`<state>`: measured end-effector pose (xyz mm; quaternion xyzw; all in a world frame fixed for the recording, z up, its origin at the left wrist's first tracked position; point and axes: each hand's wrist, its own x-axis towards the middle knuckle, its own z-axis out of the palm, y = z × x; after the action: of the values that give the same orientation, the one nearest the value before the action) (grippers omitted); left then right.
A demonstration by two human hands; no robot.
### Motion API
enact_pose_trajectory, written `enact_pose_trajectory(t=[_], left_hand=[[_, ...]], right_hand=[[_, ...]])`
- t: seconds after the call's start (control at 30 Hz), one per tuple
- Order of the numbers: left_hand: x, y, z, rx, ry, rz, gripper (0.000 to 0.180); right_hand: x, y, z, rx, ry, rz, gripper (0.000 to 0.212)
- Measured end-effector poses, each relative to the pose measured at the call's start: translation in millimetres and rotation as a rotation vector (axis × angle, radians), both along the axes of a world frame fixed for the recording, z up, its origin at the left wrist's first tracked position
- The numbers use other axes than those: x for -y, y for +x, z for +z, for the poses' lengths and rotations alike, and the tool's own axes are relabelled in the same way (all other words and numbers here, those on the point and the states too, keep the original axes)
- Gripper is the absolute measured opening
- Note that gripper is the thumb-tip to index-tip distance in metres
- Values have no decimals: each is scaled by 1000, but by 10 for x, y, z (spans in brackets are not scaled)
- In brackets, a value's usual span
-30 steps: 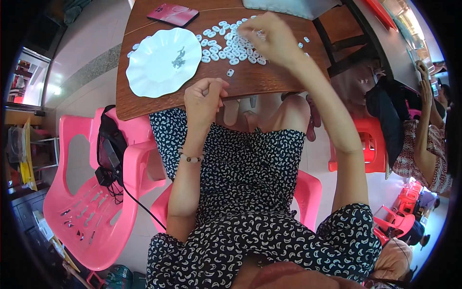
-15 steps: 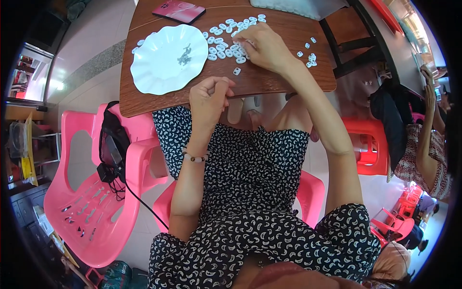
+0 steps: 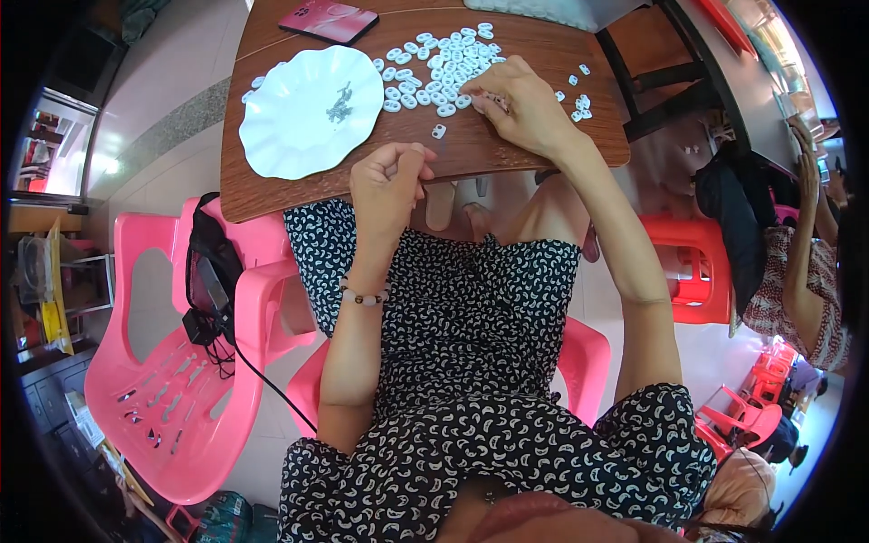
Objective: Assembling small white plastic components by snapping them together at a workbench.
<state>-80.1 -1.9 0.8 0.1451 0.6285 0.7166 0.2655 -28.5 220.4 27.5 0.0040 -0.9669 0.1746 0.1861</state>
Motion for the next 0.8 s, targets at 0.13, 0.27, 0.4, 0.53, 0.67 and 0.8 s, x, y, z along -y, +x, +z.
enact_pose_trajectory(t=[0.13,0.27,0.4,0.53,0.67,0.8], left_hand=[[-5,7,-2,-8,-12,3,19],[13,6,7,-17,-13,12,19],[0,4,-22,-5,4,2,20],[-2,8,-21,-22,4,0,20],[-1,10,-28,-22,11,2,20],[-3,13,-31,-29,10,11,20]], right_hand=[[-28,70,75,-65,9,-37,18],[-87,142,61,-50,17,-91,17],[-140,218,62,-23,48,-137,16],[-200,266,66,-5,56,-201,15],[-234,324,80,24,39,-227,15],[-249,375,22,34,72,-206,16]])
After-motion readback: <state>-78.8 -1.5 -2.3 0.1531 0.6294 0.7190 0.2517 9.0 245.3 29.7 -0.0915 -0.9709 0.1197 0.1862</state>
